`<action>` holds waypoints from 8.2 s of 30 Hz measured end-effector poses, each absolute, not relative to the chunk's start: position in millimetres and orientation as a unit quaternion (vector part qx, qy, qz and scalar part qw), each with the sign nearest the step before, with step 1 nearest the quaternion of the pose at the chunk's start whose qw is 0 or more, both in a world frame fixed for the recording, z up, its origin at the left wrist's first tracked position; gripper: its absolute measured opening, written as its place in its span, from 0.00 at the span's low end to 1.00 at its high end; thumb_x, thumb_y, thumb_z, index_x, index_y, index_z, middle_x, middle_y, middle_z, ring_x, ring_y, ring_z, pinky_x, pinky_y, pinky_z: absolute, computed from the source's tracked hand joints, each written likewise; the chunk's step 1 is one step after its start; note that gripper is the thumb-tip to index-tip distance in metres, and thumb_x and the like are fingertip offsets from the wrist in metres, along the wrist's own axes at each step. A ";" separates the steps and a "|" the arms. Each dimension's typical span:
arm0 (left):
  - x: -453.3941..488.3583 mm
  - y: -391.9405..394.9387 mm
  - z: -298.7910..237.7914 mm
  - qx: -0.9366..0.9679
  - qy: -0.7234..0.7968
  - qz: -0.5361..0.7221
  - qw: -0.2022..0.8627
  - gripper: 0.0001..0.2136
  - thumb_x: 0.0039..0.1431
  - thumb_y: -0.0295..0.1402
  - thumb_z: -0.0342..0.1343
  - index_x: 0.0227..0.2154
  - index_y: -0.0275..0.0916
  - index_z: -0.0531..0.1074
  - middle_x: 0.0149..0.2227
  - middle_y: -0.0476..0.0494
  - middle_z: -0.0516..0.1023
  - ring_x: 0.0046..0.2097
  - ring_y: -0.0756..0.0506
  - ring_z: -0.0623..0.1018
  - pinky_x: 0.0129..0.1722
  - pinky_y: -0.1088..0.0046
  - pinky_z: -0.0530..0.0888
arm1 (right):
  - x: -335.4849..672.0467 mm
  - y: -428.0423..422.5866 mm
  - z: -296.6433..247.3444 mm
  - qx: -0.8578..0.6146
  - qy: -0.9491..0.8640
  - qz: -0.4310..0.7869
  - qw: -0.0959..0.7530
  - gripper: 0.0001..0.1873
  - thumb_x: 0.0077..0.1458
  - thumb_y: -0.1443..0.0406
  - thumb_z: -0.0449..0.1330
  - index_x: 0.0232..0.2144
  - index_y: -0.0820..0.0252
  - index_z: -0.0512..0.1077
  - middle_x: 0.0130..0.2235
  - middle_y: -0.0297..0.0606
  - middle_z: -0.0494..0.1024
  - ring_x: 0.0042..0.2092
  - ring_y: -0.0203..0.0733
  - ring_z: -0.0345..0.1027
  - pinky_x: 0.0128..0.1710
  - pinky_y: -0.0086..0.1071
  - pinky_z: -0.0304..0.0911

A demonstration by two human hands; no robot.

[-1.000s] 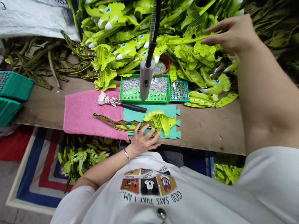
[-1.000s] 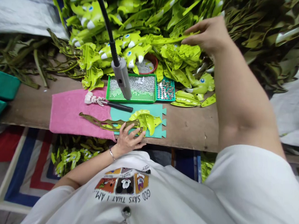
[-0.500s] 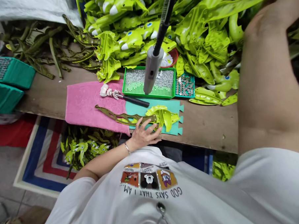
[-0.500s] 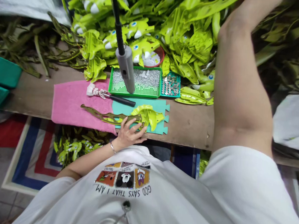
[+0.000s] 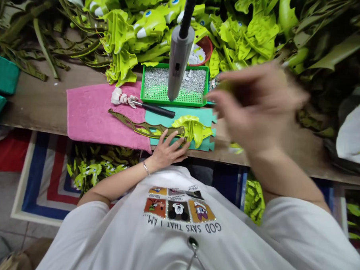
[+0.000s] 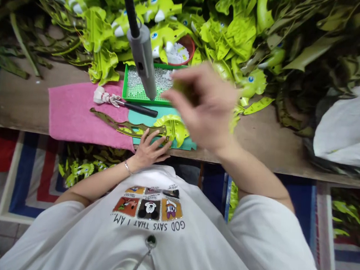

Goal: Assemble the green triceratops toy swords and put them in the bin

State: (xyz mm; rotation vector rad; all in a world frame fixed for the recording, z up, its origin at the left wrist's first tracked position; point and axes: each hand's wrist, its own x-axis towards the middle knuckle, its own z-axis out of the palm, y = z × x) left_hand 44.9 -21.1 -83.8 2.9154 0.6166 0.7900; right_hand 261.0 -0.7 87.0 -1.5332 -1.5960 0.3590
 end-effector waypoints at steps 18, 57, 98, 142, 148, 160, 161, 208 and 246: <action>48.7 -26.2 -90.7 0.940 0.230 0.251 0.001 0.21 0.64 0.51 0.57 0.57 0.53 0.73 0.54 0.43 0.79 0.64 0.34 0.71 0.70 0.44 0.48 | 370.4 -86.3 21.9 -0.753 -0.600 0.226 0.150 0.23 0.49 0.68 0.59 0.49 0.59 0.77 0.50 0.44 0.83 0.48 0.54 0.79 0.50 0.48 0.75; 24.8 -28.4 -75.1 0.941 0.182 0.283 0.026 0.14 0.66 0.39 0.56 0.52 0.48 0.74 0.51 0.45 0.82 0.60 0.43 0.76 0.66 0.57 0.62 | 361.4 -60.6 8.3 -0.579 -0.678 0.231 0.390 0.13 0.51 0.52 0.70 0.40 0.44 0.83 0.41 0.37 0.85 0.44 0.48 0.82 0.49 0.42 0.78; 17.4 15.5 -59.5 0.903 0.350 0.244 0.051 0.17 0.68 0.43 0.55 0.54 0.41 0.76 0.51 0.37 0.82 0.56 0.39 0.76 0.64 0.52 0.62 | 347.9 -49.9 -23.4 -0.538 -0.729 0.268 0.328 0.12 0.56 0.59 0.67 0.42 0.51 0.82 0.45 0.39 0.85 0.46 0.45 0.81 0.52 0.41 0.75; -47.5 94.1 -35.9 0.908 0.334 0.234 0.101 0.28 0.71 0.53 0.42 0.51 0.32 0.75 0.46 0.32 0.82 0.49 0.41 0.80 0.51 0.63 0.72 | 246.2 -37.6 20.9 -0.570 -0.756 0.015 0.321 0.16 0.61 0.64 0.61 0.52 0.52 0.73 0.49 0.45 0.80 0.49 0.54 0.75 0.49 0.49 0.70; -52.5 100.0 -45.1 0.912 0.320 0.224 0.127 0.30 0.72 0.53 0.37 0.54 0.36 0.75 0.48 0.33 0.82 0.51 0.42 0.79 0.52 0.63 0.71 | 161.0 12.8 -1.0 -0.545 -0.794 -0.023 0.270 0.13 0.64 0.65 0.58 0.49 0.59 0.74 0.43 0.45 0.80 0.43 0.50 0.72 0.41 0.41 0.66; -70.1 82.2 -42.8 0.918 0.297 0.234 0.121 0.16 0.69 0.46 0.52 0.47 0.42 0.79 0.44 0.39 0.84 0.46 0.42 0.81 0.52 0.61 0.68 | 126.7 -12.2 -23.9 -0.585 -0.774 0.063 0.235 0.19 0.69 0.67 0.46 0.49 0.57 0.77 0.46 0.46 0.81 0.44 0.48 0.72 0.45 0.44 0.66; -71.9 79.7 -41.1 0.917 0.304 0.224 0.128 0.17 0.67 0.46 0.54 0.48 0.42 0.78 0.44 0.39 0.84 0.47 0.42 0.81 0.53 0.59 0.67 | 125.4 -18.3 -25.0 -0.580 -0.776 0.082 0.234 0.21 0.68 0.68 0.45 0.50 0.55 0.76 0.48 0.44 0.81 0.45 0.47 0.73 0.47 0.43 0.67; 70.4 16.5 -19.9 0.930 0.326 0.143 0.089 0.45 0.47 0.47 0.70 0.67 0.39 0.61 0.64 0.22 0.61 0.58 0.27 0.71 0.53 0.51 0.70 | 424.0 34.9 41.3 -0.658 -0.049 0.495 0.566 0.06 0.47 0.76 0.58 0.26 0.61 0.69 0.21 0.30 0.71 0.21 0.29 0.60 0.22 0.24 0.60; 70.0 -1.9 -24.7 0.918 0.338 0.174 0.117 0.37 0.48 0.42 0.69 0.63 0.51 0.68 0.68 0.32 0.55 0.60 0.28 0.69 0.56 0.53 0.67 | 263.1 -79.8 -15.8 -0.567 -0.108 0.538 0.614 0.24 0.30 0.57 0.78 0.32 0.56 0.78 0.35 0.34 0.83 0.41 0.44 0.77 0.48 0.40 0.74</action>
